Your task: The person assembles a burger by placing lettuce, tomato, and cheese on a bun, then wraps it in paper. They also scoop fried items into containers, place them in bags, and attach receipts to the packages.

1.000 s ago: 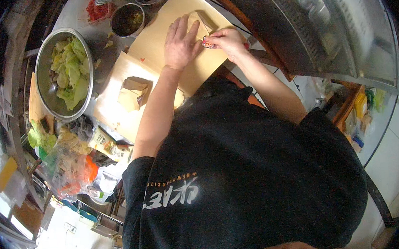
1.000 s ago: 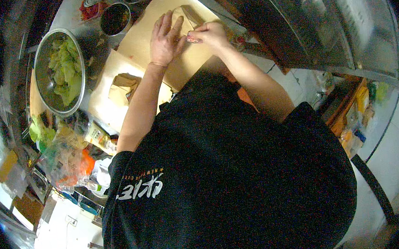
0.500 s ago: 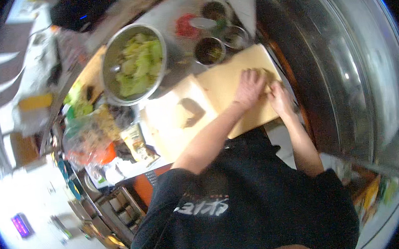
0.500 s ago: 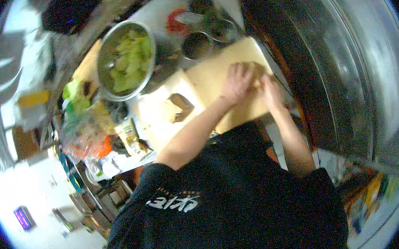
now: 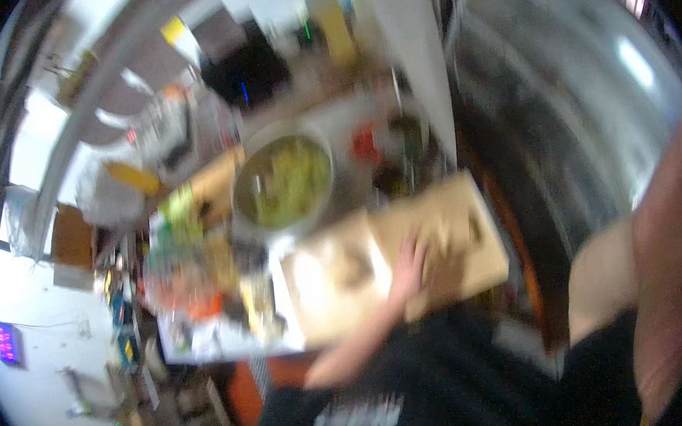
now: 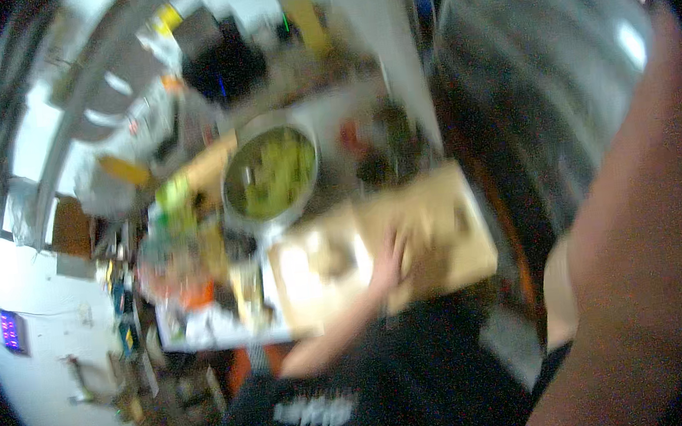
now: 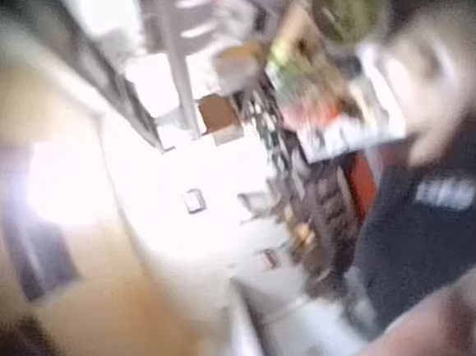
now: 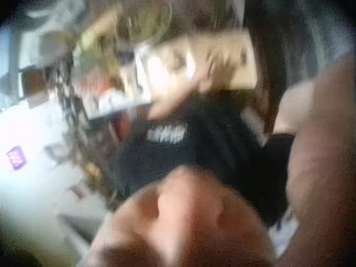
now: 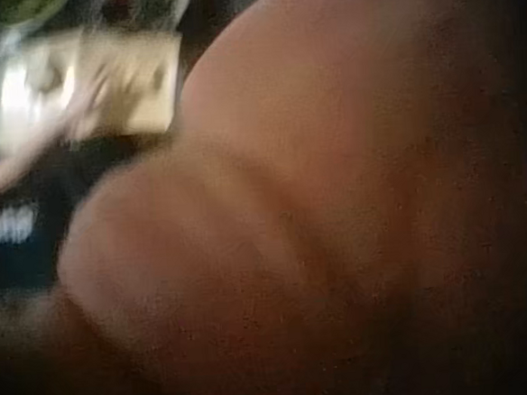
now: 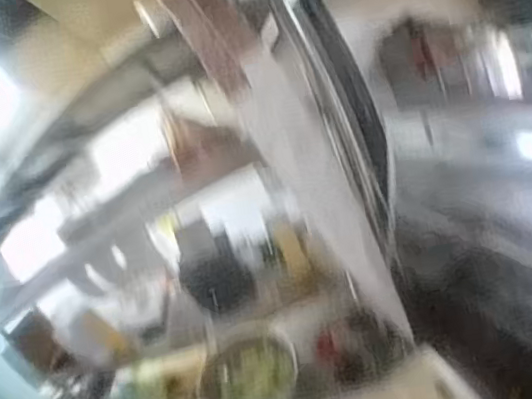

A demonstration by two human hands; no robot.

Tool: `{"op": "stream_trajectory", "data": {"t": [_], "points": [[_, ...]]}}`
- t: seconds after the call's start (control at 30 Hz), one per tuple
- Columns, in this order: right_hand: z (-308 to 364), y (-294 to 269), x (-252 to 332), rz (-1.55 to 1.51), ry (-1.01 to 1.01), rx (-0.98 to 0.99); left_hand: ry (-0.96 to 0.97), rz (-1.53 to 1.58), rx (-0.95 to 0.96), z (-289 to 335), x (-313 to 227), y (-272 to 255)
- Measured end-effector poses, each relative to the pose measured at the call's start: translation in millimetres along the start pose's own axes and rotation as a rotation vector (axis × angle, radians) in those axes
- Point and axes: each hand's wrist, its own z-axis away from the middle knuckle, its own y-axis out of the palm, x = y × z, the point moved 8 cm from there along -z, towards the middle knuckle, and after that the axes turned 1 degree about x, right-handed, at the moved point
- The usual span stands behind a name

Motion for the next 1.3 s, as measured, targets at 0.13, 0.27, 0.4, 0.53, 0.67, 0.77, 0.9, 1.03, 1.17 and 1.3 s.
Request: {"op": "stream_trajectory", "data": {"t": [0.13, 0.27, 0.4, 0.53, 0.67, 0.77, 0.9, 1.03, 1.17, 1.3], "points": [[-18.2, -7.8, -29.0, -0.054, 0.027, 0.007, -0.316, 0.076, 0.061, 35.8, 2.8, -51.2], [-24.1, 1.9, -51.0, -0.066, 0.012, 0.045, -0.385, 0.119, -0.194, 72.5, 0.9, -100.5], [-35.1, 14.1, -52.6, -0.061, -0.066, 0.058, -0.525, 0.099, -0.280, 96.6, 27.9, -104.9], [-39.4, 16.9, -53.5, -0.143, -0.055, 0.061, -0.395, 0.164, -0.550, 64.9, 57.9, -143.9], [19.5, 37.4, -85.0, -0.211, 0.236, -0.017, -0.398, 0.349, -0.730, 44.9, 73.4, -211.2], [178.9, 111.9, -146.5, -0.423, 1.150, -0.031, -0.346, 0.559, -0.857, 36.2, 86.1, -256.6], [414.3, 166.6, -105.8, 0.208, 1.869, 0.411, -0.361, 0.452, -0.727, 27.3, 99.9, -279.8], [483.4, 205.5, -27.3, -0.139, 1.985, -0.004, -0.480, 0.281, -0.568, 46.4, 98.6, -243.4], [408.1, 314.2, 31.7, -0.802, 1.671, 0.442, -0.611, 0.286, -0.240, 116.0, 94.2, -144.4], [350.3, 389.8, 104.9, -1.461, 1.220, 0.772, -0.923, 0.480, -0.129, 288.0, 123.3, -52.3]]}}
